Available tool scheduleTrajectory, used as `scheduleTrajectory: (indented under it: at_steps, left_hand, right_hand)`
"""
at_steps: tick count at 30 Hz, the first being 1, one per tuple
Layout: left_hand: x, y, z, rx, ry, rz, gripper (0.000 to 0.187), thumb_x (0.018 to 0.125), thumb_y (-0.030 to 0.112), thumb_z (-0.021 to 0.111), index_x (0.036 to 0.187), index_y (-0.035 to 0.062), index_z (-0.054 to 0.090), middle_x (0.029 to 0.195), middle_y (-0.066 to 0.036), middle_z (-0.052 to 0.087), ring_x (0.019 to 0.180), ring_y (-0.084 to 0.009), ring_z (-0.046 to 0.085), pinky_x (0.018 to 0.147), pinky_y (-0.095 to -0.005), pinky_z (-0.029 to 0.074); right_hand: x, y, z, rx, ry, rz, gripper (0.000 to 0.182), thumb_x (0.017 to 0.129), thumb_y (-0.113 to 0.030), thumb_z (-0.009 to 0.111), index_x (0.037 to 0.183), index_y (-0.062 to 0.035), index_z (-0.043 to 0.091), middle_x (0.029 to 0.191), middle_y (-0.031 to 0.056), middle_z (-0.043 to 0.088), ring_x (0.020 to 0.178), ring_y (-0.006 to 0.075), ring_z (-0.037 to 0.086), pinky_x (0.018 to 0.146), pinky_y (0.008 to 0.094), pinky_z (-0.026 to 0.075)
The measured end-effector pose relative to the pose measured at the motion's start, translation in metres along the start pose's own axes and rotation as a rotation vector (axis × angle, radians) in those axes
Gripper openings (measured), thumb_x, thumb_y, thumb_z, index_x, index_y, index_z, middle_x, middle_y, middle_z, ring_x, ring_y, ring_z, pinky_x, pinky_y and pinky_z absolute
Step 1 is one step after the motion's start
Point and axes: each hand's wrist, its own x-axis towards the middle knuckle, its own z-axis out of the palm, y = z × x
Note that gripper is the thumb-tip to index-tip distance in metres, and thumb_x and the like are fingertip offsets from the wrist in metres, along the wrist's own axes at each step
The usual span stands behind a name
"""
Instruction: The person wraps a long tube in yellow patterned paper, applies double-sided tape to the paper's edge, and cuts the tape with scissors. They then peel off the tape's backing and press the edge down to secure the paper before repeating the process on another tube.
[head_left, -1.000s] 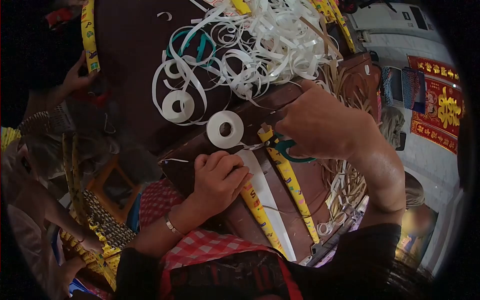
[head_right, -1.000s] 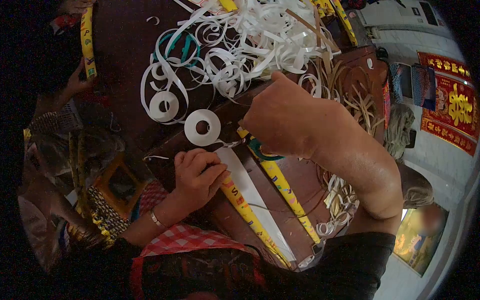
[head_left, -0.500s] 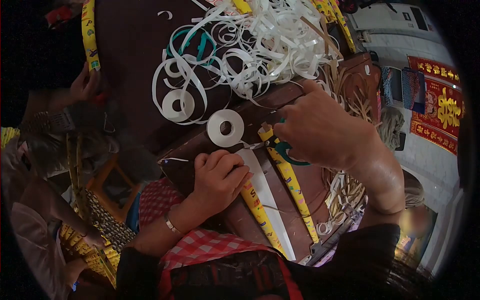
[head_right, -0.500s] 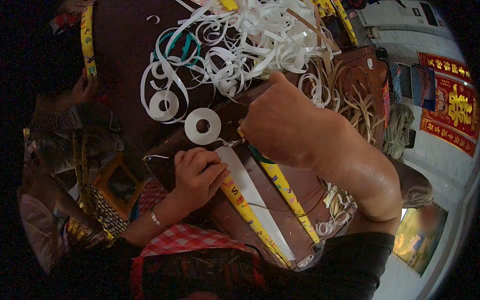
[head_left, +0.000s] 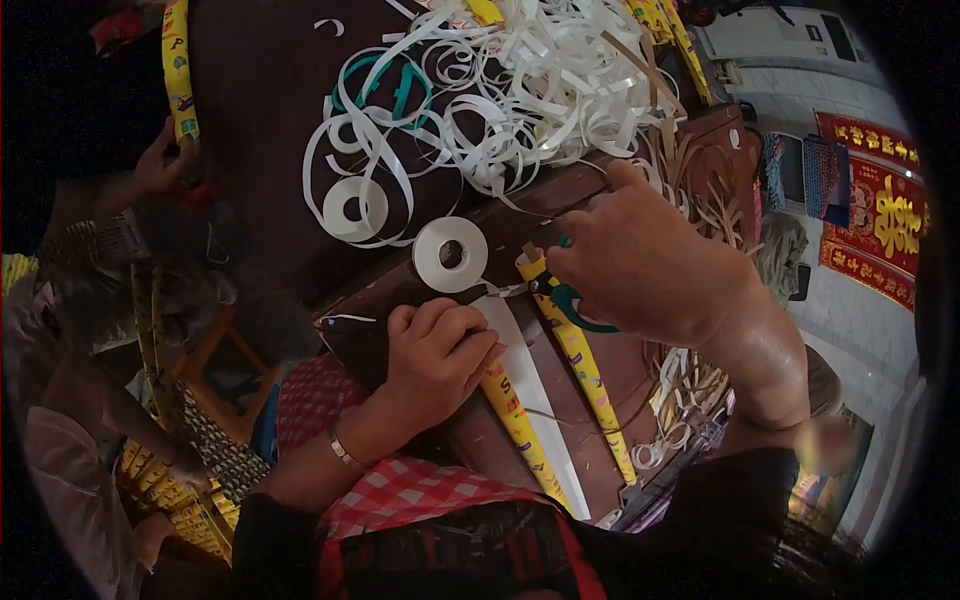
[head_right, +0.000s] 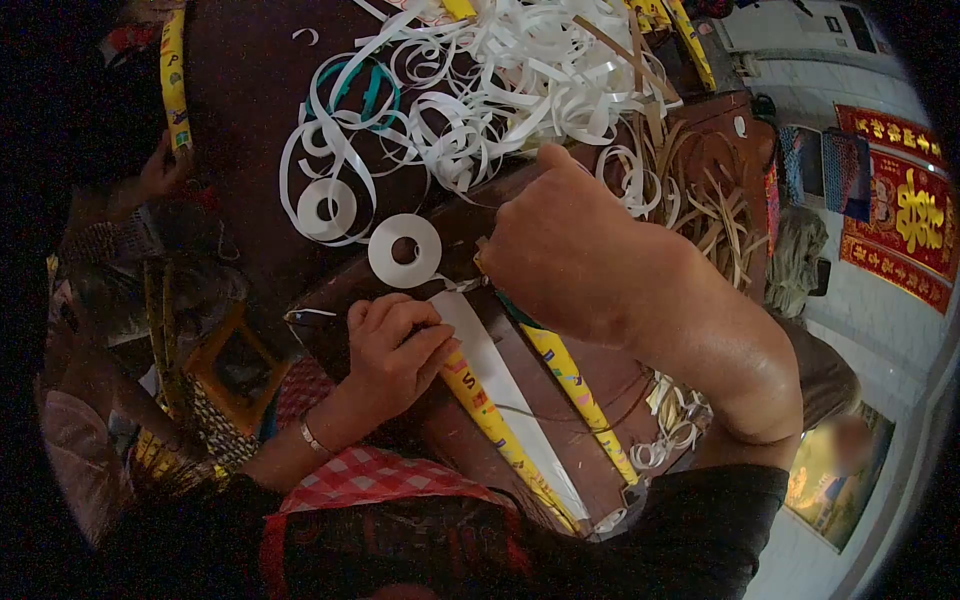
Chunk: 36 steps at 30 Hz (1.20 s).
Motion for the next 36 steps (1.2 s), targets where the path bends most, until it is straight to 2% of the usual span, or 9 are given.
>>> scheduleTrajectory:
  at_steps: [15, 21, 23, 26, 29, 33, 35, 36]
  left_hand:
    - [-0.001, 0.001, 0.001, 0.011, 0.013, -0.011, 0.015, 0.073, 0.017, 0.076, 0.083, 0.0133, 0.066, 0.094, 0.003, 0.057, 0.093, -0.0186, 0.055, 0.077, -0.0388, 0.034]
    - [0.000, 0.001, 0.001, 0.010, 0.001, -0.012, 0.015, 0.073, 0.017, 0.075, 0.084, 0.0132, 0.065, 0.095, 0.002, 0.057, 0.093, -0.0190, 0.055, 0.077, -0.0389, 0.034]
    - [0.000, 0.000, 0.001, 0.014, -0.002, -0.010, 0.015, 0.074, 0.017, 0.075, 0.084, 0.0131, 0.065, 0.095, 0.002, 0.057, 0.093, -0.0193, 0.055, 0.077, -0.0390, 0.034]
    - [-0.001, 0.000, 0.001, 0.014, 0.007, -0.006, 0.015, 0.074, 0.017, 0.075, 0.084, 0.0130, 0.065, 0.095, 0.002, 0.057, 0.093, -0.0197, 0.055, 0.077, -0.0392, 0.034]
    - [-0.001, 0.000, 0.001, 0.003, 0.004, -0.012, 0.015, 0.074, 0.018, 0.074, 0.084, 0.0129, 0.065, 0.095, 0.002, 0.057, 0.093, -0.0200, 0.055, 0.077, -0.0392, 0.034]
    - [0.000, 0.000, 0.000, -0.006, -0.003, -0.011, 0.015, 0.074, 0.017, 0.075, 0.085, 0.0121, 0.066, 0.094, 0.000, 0.057, 0.092, -0.0214, 0.056, 0.076, -0.0395, 0.034]
    - [0.001, 0.001, 0.000, -0.004, -0.003, 0.002, 0.016, 0.075, 0.016, 0.076, 0.087, 0.0114, 0.067, 0.093, -0.001, 0.057, 0.091, -0.0227, 0.057, 0.075, -0.0397, 0.034]
    - [0.001, 0.000, 0.000, -0.004, 0.001, 0.005, 0.016, 0.075, 0.016, 0.076, 0.087, 0.0114, 0.067, 0.093, -0.001, 0.057, 0.091, -0.0226, 0.057, 0.075, -0.0397, 0.034]
  right_hand:
    - [-0.001, -0.001, -0.001, -0.040, 0.045, -0.035, 0.019, 0.072, -0.025, 0.072, 0.085, -0.0135, 0.065, 0.074, 0.0026, 0.061, 0.075, 0.0214, 0.064, 0.087, 0.0393, 0.039]
    - [0.000, -0.006, -0.003, -0.038, 0.024, -0.036, 0.012, 0.076, -0.020, 0.066, 0.085, -0.0127, 0.065, 0.071, 0.0039, 0.060, 0.072, 0.0219, 0.064, 0.087, 0.0388, 0.039]
    - [-0.001, -0.011, -0.004, -0.102, 0.069, -0.053, 0.006, 0.079, -0.016, 0.060, 0.081, -0.0122, 0.064, 0.067, 0.0043, 0.058, 0.068, 0.0218, 0.062, 0.084, 0.0386, 0.039]
    - [-0.001, -0.023, 0.000, -0.188, 0.104, -0.078, 0.008, 0.080, -0.014, 0.057, 0.074, -0.0113, 0.062, 0.066, 0.0044, 0.057, 0.064, 0.0205, 0.059, 0.082, 0.0383, 0.038]
    - [0.000, -0.032, -0.005, -0.214, 0.018, -0.072, 0.010, 0.079, -0.014, 0.058, 0.070, -0.0110, 0.060, 0.065, 0.0041, 0.056, 0.064, 0.0190, 0.058, 0.082, 0.0378, 0.037]
    - [-0.001, -0.033, 0.000, -0.241, 0.011, -0.035, 0.011, 0.079, -0.013, 0.058, 0.069, -0.0104, 0.059, 0.065, 0.0041, 0.055, 0.066, 0.0195, 0.058, 0.083, 0.0381, 0.037]
    - [-0.005, -0.027, 0.012, -0.284, 0.205, 0.067, 0.006, 0.079, -0.013, 0.058, 0.075, -0.0100, 0.062, 0.068, 0.0029, 0.055, 0.072, 0.0190, 0.058, 0.087, 0.0402, 0.037]
    - [-0.007, -0.026, 0.017, -0.286, 0.206, 0.072, 0.006, 0.079, -0.013, 0.058, 0.075, -0.0100, 0.062, 0.068, 0.0029, 0.055, 0.072, 0.0190, 0.058, 0.087, 0.0402, 0.037]
